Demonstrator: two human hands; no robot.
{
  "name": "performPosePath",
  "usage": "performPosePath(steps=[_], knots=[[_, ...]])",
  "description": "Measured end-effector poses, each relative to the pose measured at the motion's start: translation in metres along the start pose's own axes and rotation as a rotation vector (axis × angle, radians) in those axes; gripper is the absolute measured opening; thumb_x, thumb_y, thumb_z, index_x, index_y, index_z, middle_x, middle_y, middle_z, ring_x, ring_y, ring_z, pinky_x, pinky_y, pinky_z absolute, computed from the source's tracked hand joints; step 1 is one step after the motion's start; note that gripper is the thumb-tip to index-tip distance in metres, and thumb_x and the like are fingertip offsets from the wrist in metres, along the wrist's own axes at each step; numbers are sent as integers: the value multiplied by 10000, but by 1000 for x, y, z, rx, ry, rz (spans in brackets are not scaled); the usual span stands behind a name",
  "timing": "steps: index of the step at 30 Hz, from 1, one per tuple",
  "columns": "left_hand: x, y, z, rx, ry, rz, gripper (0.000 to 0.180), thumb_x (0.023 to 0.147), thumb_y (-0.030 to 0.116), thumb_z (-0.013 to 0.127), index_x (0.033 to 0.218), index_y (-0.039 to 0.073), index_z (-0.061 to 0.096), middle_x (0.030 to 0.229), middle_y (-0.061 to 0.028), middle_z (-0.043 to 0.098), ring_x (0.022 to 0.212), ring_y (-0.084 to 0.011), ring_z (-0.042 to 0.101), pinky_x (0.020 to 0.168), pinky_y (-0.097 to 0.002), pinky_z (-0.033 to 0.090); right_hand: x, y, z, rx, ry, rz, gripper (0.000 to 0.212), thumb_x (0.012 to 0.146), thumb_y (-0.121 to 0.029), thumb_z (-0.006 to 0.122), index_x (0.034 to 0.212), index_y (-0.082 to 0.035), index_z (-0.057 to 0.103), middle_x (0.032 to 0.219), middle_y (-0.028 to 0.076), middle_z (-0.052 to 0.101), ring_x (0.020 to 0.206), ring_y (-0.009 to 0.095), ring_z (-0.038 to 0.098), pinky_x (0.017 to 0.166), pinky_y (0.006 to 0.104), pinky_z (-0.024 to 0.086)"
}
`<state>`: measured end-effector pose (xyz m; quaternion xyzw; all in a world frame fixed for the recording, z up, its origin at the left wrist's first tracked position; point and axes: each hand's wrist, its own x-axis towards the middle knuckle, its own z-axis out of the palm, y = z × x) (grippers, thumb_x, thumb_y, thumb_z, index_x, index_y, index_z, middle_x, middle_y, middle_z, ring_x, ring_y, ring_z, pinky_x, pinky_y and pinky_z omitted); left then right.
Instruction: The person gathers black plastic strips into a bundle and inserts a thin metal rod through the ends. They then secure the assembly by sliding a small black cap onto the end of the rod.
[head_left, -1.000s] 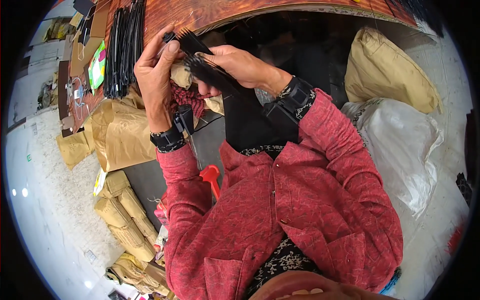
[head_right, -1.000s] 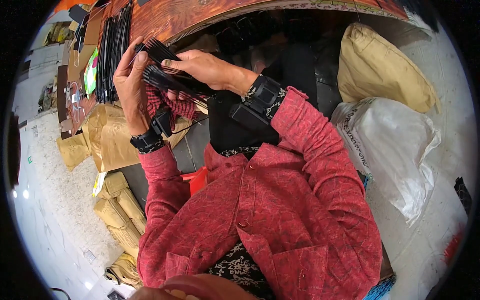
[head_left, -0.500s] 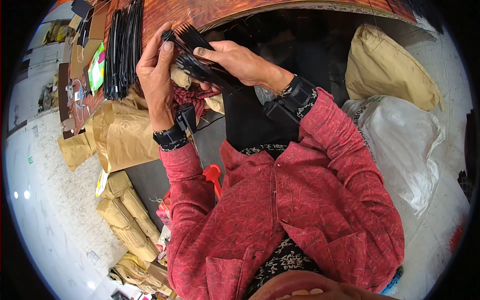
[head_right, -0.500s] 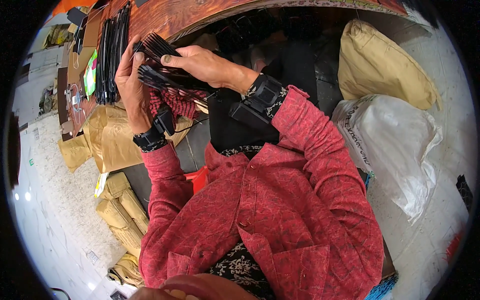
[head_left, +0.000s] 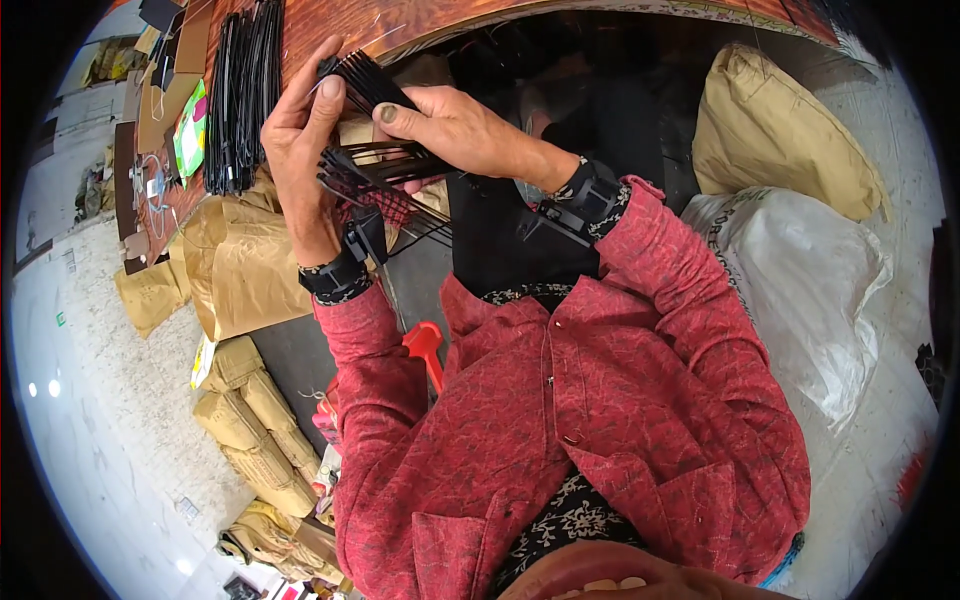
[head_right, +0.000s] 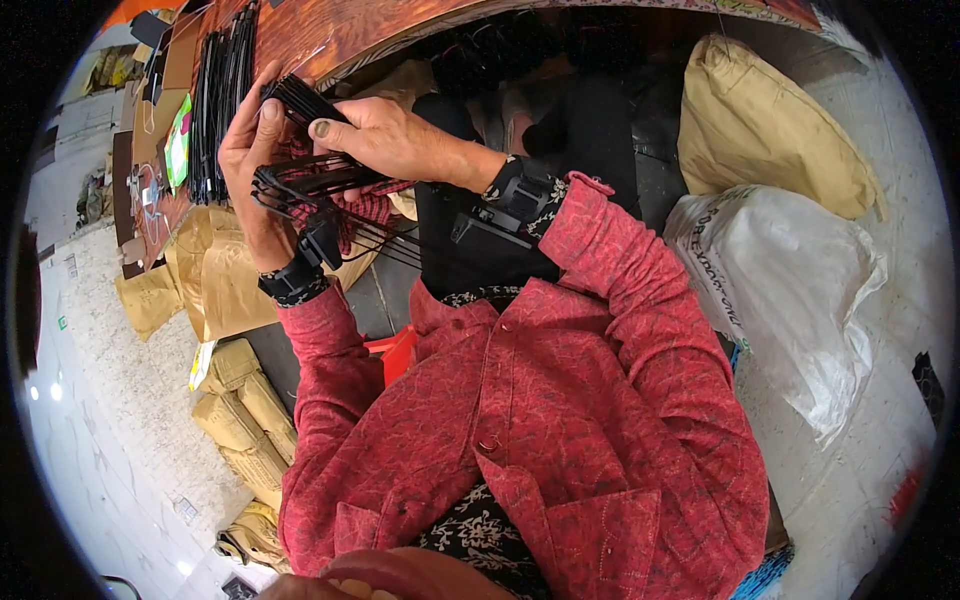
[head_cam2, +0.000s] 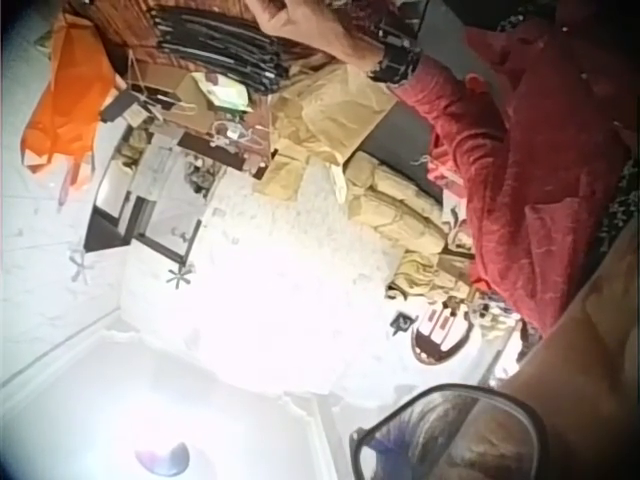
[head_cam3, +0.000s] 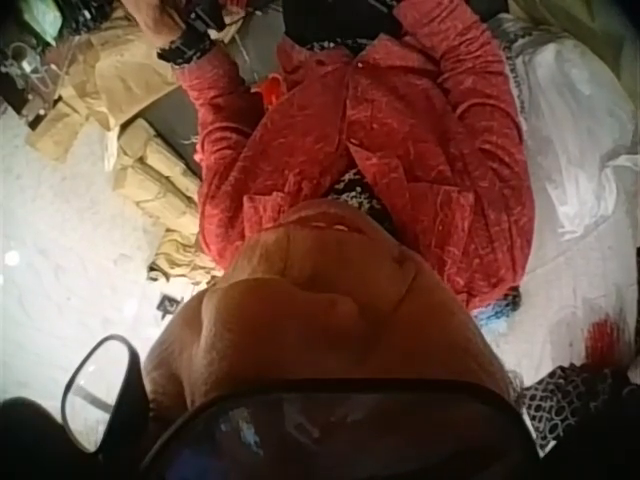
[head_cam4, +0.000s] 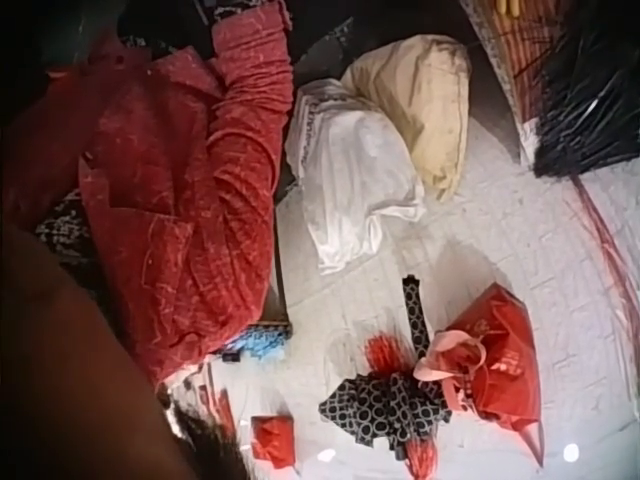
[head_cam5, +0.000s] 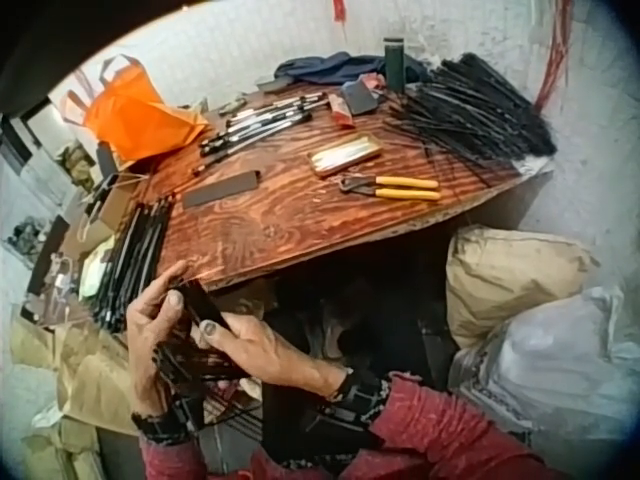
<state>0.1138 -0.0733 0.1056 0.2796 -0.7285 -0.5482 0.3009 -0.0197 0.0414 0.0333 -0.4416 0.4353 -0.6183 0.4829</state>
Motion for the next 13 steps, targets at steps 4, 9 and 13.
performPosePath(steps=[4,9,13], knots=[[2,14,3,-85,-24,44,415,987,221,689,1349,26,641,953,21,662,834,-45,564,752,-185,452,2,-8,0,104,-73,54,493,1054,-480,519,1029,-7,656,870,-8,632,827,67,554,751,249,471],[5,8,10,-85,-2,36,420,986,202,688,1360,20,629,1001,-11,695,869,-59,596,771,-191,472,10,1,-10,64,-144,47,501,1047,-485,523,1072,-6,666,918,33,676,852,118,611,798,307,519],[5,2,5,-134,-56,-2,433,981,177,691,1379,26,613,1128,-89,715,981,-94,637,892,-222,502,14,6,-16,109,-294,114,526,1029,-475,555,1307,-30,597,1021,108,729,924,217,715,916,425,583]])
